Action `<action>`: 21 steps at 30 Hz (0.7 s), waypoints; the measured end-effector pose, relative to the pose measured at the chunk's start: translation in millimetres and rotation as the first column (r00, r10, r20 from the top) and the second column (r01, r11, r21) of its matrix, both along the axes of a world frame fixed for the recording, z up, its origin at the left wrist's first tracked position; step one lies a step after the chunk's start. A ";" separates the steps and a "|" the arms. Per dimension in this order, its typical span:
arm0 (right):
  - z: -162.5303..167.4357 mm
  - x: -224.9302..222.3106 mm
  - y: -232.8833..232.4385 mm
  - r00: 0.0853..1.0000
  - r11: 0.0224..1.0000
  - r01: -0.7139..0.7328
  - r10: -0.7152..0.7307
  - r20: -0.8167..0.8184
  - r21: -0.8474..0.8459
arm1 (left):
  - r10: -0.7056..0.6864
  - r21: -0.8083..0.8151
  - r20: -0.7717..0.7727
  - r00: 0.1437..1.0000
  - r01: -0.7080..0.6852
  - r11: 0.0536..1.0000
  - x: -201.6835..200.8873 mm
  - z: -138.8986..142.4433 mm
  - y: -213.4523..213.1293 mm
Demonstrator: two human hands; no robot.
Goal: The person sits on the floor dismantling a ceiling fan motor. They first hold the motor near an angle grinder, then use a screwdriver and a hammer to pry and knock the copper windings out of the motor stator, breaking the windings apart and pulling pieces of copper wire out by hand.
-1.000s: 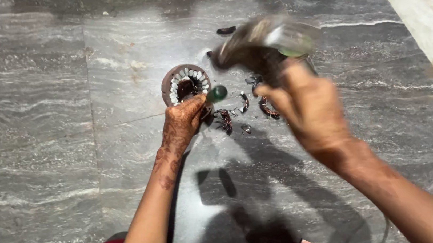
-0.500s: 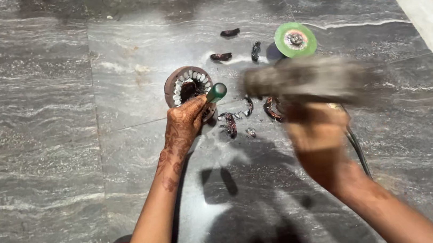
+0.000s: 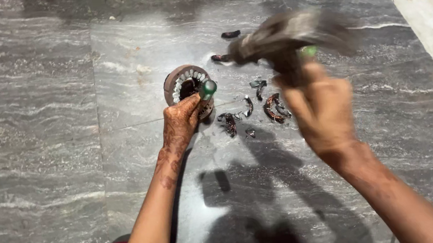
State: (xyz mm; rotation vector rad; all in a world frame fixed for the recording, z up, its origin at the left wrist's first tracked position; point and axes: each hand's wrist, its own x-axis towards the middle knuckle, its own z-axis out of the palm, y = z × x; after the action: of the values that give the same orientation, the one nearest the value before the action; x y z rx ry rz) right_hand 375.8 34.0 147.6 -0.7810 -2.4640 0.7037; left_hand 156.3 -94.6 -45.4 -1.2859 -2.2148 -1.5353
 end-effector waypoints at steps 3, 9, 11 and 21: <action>9.3 -4.8 -11.8 0.751 0.936 -0.344 0.321 -0.577 0.073 | -0.018 0.038 -0.013 1.000 0.019 0.999 -3.7 -1.6 0.2; 16.6 -8.9 0.1 0.995 0.994 -0.042 0.032 0.098 0.101 | -0.005 -0.043 -0.008 1.000 0.004 0.999 -3.9 -6.3 3.9; 9.8 -6.2 -2.6 0.947 0.998 -0.042 0.053 -0.317 0.043 | -0.013 0.012 -0.012 1.000 0.013 1.000 -2.7 -4.6 4.0; 10.7 5.1 -13.2 0.988 0.993 -0.050 0.065 -0.138 0.110 | -0.006 -0.003 0.046 0.999 0.006 1.000 1.9 8.8 -2.9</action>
State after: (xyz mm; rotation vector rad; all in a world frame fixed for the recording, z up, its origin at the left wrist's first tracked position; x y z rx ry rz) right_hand 380.9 20.8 158.3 -0.6005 -2.3819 0.6201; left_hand 158.2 -97.4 -36.6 -1.2711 -2.2440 -1.5800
